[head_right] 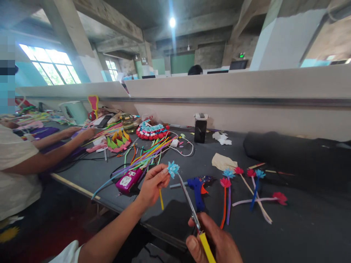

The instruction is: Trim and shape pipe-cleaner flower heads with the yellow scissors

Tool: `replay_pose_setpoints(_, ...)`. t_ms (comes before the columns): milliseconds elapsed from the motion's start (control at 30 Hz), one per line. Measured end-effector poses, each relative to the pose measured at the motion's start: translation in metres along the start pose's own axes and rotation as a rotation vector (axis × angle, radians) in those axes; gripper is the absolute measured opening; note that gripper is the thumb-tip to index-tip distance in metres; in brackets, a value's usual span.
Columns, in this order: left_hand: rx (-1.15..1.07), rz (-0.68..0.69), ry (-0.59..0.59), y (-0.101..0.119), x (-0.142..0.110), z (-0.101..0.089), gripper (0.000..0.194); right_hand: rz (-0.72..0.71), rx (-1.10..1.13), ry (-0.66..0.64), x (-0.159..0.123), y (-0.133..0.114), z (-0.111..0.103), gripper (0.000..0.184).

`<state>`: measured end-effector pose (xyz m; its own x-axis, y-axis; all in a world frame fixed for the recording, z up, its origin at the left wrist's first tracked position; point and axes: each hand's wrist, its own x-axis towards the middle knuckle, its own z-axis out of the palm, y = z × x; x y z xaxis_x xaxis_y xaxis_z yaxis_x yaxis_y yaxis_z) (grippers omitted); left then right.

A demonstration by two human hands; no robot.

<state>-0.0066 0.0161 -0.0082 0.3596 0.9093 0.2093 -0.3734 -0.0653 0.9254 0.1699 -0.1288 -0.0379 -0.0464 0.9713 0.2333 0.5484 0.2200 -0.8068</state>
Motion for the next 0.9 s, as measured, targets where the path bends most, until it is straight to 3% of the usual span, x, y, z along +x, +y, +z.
replay_pose_setpoints(367, -0.065, -0.064, -0.108, -0.0041, -0.0047, 0.0027, 0.025, -0.093, -0.183, 0.029, 0.0002, 0.0065, -0.0003, 0.027)
replay_pose_setpoints(900, -0.036, -0.043, -0.094, -0.0042, -0.0063, 0.0041, 0.027, -0.045, -0.174, 0.061, 0.0004, 0.0070, 0.0002, 0.028)
